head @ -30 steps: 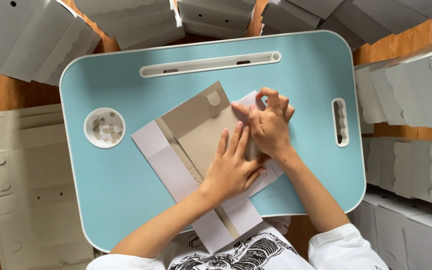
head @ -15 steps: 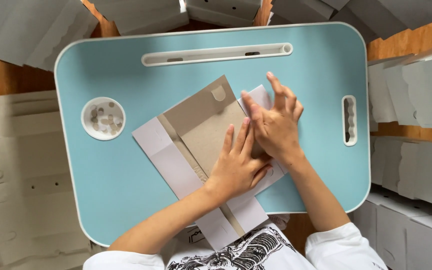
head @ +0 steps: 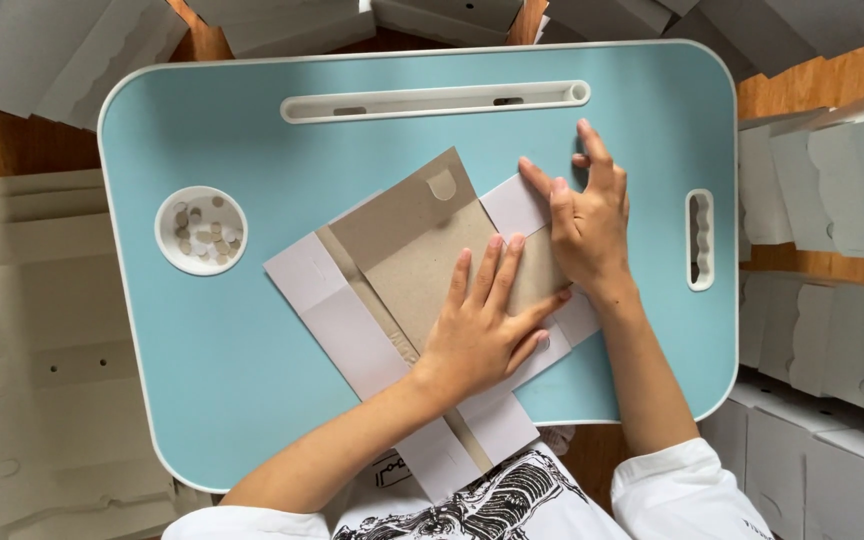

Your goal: The person folds a flat cardboard box into its three-dimensional shape. They press down on the creases, fold the side flaps inward, and secure the tabs into slots to form the box structure.

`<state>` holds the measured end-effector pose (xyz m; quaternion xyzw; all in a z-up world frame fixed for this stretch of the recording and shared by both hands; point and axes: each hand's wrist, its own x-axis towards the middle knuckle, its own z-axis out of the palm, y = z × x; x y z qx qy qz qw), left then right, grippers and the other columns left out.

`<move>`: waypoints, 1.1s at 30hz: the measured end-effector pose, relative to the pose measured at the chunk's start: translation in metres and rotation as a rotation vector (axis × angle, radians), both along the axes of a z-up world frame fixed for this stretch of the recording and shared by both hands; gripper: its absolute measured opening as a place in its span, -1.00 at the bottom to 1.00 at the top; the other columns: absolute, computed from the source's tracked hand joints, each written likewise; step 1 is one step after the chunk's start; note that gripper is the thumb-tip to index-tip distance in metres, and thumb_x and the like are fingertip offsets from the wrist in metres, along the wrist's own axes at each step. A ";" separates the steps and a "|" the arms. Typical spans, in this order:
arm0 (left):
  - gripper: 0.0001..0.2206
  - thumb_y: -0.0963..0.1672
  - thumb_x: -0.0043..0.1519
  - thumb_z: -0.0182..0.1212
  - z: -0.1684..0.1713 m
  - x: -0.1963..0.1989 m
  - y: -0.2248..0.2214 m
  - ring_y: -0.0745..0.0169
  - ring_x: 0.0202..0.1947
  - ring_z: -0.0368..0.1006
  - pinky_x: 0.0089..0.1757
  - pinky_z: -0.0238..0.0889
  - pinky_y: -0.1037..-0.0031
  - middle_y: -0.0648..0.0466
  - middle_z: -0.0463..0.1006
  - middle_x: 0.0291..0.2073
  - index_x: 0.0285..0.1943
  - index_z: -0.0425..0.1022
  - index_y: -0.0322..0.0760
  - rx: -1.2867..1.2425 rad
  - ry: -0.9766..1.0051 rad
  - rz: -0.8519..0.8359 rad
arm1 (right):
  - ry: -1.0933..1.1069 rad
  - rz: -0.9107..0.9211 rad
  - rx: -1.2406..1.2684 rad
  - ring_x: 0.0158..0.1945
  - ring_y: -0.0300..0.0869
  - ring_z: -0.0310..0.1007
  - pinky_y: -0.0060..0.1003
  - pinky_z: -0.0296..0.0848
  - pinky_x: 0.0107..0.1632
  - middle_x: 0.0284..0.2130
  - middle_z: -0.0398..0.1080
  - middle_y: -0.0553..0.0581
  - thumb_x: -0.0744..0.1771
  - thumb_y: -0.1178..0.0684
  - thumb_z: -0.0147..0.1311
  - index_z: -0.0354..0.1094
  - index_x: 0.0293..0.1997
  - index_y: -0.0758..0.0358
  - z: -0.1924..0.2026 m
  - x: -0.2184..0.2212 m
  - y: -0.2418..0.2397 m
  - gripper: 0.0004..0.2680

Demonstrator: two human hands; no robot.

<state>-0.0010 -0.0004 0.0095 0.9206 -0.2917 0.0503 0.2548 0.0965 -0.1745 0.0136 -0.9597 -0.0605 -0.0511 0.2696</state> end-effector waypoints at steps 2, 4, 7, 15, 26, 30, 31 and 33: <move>-0.62 0.15 0.36 -0.09 0.003 0.000 0.001 -0.37 0.56 -0.15 0.37 -0.41 -0.21 -0.31 0.06 0.52 0.33 0.43 0.36 -0.007 0.004 -0.002 | -0.011 0.012 -0.028 0.37 -0.04 0.09 -0.02 0.08 0.27 0.47 -0.10 -0.02 0.46 -0.06 -0.32 0.44 0.26 -0.38 -0.002 -0.003 0.001 -0.67; -0.63 0.14 0.35 -0.08 0.006 0.002 0.002 -0.37 0.56 -0.14 0.37 -0.40 -0.20 -0.31 0.07 0.52 0.29 0.46 0.32 -0.017 0.004 -0.009 | -0.024 0.021 -0.060 0.38 -0.03 0.06 -0.03 0.07 0.26 0.48 -0.11 -0.01 0.46 -0.06 -0.31 0.43 0.28 -0.36 -0.001 -0.007 0.005 -0.67; -0.66 0.13 0.33 0.00 0.005 0.003 0.001 -0.36 0.55 -0.10 0.37 -0.35 -0.20 -0.32 0.08 0.51 0.20 0.53 0.26 -0.028 -0.015 0.000 | -0.050 0.062 -0.150 0.43 0.02 -0.01 -0.03 0.04 0.25 0.49 -0.14 0.04 0.47 -0.10 -0.28 0.42 0.30 -0.33 0.004 -0.016 0.015 -0.69; -0.70 0.13 0.24 0.13 -0.005 0.001 -0.001 -0.36 0.51 0.00 0.37 -0.27 -0.18 -0.29 0.31 0.37 -0.02 0.65 0.17 -0.022 -0.071 -0.003 | 0.044 0.203 -0.183 0.51 0.04 -0.31 0.07 -0.23 0.33 0.53 -0.28 0.01 0.48 -0.17 -0.31 0.33 0.30 -0.58 0.012 -0.023 0.024 -0.71; -0.64 0.14 0.33 -0.01 0.001 0.003 0.003 -0.37 0.55 -0.11 0.38 -0.35 -0.21 -0.22 0.09 0.53 0.28 0.47 0.34 -0.044 0.003 -0.010 | 0.152 -0.007 -0.074 0.45 0.06 -0.06 0.06 0.01 0.27 0.53 -0.34 -0.01 0.47 -0.12 -0.32 0.37 0.31 -0.51 0.018 -0.001 0.000 -0.68; -0.64 0.14 0.31 0.01 0.001 0.002 0.003 -0.36 0.56 -0.11 0.38 -0.33 -0.21 -0.21 0.09 0.53 0.26 0.50 0.32 -0.064 -0.002 -0.017 | 0.046 0.005 -0.108 0.42 0.01 -0.06 -0.01 -0.01 0.23 0.50 -0.23 -0.02 0.47 -0.11 -0.30 0.39 0.31 -0.47 0.006 -0.002 -0.006 -0.68; -0.64 0.14 0.31 0.01 0.002 0.003 0.005 -0.36 0.56 -0.11 0.38 -0.33 -0.21 -0.21 0.09 0.53 0.26 0.50 0.32 -0.066 -0.003 -0.017 | 0.045 0.005 -0.110 0.42 0.01 -0.06 -0.01 -0.01 0.23 0.50 -0.23 -0.02 0.47 -0.11 -0.30 0.39 0.31 -0.47 0.007 -0.003 -0.001 -0.68; -0.59 0.13 0.38 0.05 0.005 0.005 0.010 -0.45 0.49 0.04 0.38 -0.17 -0.18 -0.32 0.09 0.49 0.42 0.38 0.33 0.041 -0.153 -0.054 | -0.171 0.084 -0.168 0.46 0.05 0.05 0.17 -0.07 0.32 0.49 -0.07 0.13 0.46 -0.01 -0.11 0.56 0.24 -0.03 0.010 -0.005 0.009 -0.72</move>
